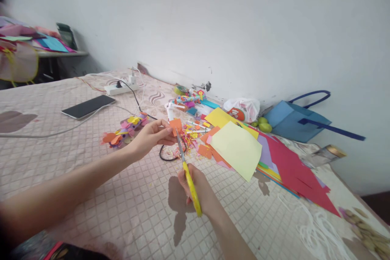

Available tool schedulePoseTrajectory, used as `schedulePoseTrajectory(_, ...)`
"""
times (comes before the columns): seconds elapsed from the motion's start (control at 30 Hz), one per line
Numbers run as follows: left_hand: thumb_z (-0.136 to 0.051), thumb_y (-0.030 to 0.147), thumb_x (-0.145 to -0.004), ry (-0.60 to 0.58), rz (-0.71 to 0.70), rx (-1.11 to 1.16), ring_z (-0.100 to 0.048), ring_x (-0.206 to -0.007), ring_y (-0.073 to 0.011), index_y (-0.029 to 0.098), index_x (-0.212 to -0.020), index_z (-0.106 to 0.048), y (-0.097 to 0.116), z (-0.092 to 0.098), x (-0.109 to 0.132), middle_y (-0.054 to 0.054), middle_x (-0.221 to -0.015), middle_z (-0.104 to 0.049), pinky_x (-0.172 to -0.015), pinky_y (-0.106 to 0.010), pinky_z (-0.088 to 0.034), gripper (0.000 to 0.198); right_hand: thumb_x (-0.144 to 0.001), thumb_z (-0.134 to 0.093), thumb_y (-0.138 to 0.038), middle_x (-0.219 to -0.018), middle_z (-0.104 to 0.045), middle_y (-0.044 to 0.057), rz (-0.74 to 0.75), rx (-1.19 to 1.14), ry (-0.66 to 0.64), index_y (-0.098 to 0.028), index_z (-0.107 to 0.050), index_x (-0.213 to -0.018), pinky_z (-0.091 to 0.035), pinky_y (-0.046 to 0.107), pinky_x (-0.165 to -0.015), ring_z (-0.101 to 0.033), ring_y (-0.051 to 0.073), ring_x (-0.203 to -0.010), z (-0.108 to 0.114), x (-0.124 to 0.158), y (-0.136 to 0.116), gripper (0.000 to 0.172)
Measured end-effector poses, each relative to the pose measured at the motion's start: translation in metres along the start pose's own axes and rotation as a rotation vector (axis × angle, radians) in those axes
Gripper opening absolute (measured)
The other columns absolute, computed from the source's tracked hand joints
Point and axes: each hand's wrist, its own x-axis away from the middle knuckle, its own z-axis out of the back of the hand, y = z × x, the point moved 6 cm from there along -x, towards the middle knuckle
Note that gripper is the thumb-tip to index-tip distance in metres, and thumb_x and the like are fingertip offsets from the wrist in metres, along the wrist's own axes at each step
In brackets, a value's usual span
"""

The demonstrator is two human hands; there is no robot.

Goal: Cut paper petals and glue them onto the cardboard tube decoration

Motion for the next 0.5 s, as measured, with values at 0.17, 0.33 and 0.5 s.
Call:
schedulePoseTrajectory(0.17, -0.062, 0.025, -0.077, 0.002, 0.0, 0.015, -0.067, -0.066, -0.0159, 0.015, -0.08, -0.045, 0.001, 0.0, 0.0, -0.005, -0.073, -0.068, -0.065, -0.028, -0.054, 0.02, -0.07, -0.042, -0.071, -0.047, -0.029, -0.01, -0.084, -0.067, 0.0, -0.02, -0.039, -0.072, -0.034, 0.017, -0.027, -0.029, 0.005, -0.031, -0.003, -0.001, 0.003, 0.051)
schedulePoseTrajectory(0.33, -0.059, 0.023, -0.078, -0.001, 0.005, 0.003, -0.067, -0.066, -0.0157, 0.015, -0.08, -0.045, 0.002, 0.0, 0.0, -0.005, -0.073, -0.068, -0.065, -0.028, -0.054, 0.016, -0.071, -0.037, -0.073, -0.051, -0.033, -0.008, 0.006, -0.027, -0.026, -0.019, -0.041, -0.076, -0.037, 0.018, -0.031, -0.034, 0.006, -0.036, -0.002, 0.002, -0.005, 0.054)
schedulePoseTrajectory(0.5, -0.058, 0.021, -0.079, -0.001, 0.013, 0.002, -0.067, -0.066, -0.0159, 0.015, -0.08, -0.045, 0.002, -0.001, 0.001, -0.005, -0.073, -0.068, -0.065, -0.029, -0.054, 0.015, -0.079, -0.03, -0.068, -0.054, -0.035, -0.006, 0.099, 0.0, -0.055, -0.02, -0.042, -0.077, -0.038, 0.019, -0.037, -0.039, 0.007, -0.04, 0.0, 0.006, -0.007, 0.05)
